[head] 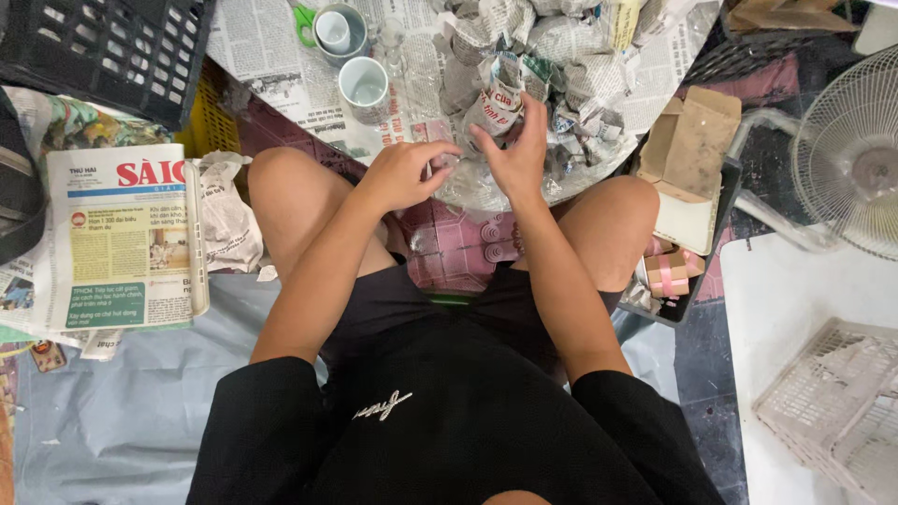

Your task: The person sits cross-legged on the floor and wraps small cylindrical objects with newspaper. They pick up a newspaper sheet, fold it around the object, and place the wrapped item into a black plastic basket. This process is repeated for several objects.

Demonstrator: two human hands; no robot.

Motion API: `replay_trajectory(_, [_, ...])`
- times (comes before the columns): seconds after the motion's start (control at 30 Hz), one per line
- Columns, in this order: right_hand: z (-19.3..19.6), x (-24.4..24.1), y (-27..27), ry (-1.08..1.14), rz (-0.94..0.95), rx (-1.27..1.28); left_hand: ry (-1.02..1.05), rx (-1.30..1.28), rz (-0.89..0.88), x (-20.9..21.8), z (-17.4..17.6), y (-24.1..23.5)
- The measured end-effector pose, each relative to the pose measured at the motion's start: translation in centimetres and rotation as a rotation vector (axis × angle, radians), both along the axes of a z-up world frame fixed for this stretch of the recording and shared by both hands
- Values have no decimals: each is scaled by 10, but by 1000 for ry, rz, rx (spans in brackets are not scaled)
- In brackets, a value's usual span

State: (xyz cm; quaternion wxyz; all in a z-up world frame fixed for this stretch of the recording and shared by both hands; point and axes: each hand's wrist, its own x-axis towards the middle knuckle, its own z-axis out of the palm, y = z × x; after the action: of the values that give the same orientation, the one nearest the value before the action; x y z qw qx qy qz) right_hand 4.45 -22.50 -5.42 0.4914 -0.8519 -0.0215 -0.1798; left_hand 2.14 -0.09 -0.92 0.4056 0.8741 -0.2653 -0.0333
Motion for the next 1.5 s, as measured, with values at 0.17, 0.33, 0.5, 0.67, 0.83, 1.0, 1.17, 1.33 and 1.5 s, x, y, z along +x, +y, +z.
replay_trajectory(0.17, [5, -7, -1, -85, 26, -3, 4, 23, -21, 1, -4, 1])
replay_trajectory(0.33, [4, -8, -2, -209, 46, -33, -2, 25, -14, 1, -6, 3])
replay_trajectory(0.5, [3, -6, -2, -162, 53, 23, 90, 81, -19, 1, -8, 3])
replay_trajectory(0.67, [6, -10, -2, -189, 56, -60, 62, 76, -35, 2, -13, 6])
replay_trajectory(0.83, [5, -14, -5, -159, 128, 111, 87, 118, -2, 2, -11, 5])
replay_trajectory(1.0, [-21, -8, -18, -115, 181, 565, -26, 72, 78, 4, 0, 4])
replay_trajectory(1.17, [-62, -10, -40, -46, 94, 870, 63, -166, 157, 2, 3, 5])
replay_trajectory(1.33, [-60, -9, -42, -140, 157, 1235, 175, -425, 128, 2, 12, 1])
replay_trajectory(1.5, [-35, -18, -43, -49, 209, 1509, 182, -330, 149, 0, 14, -1])
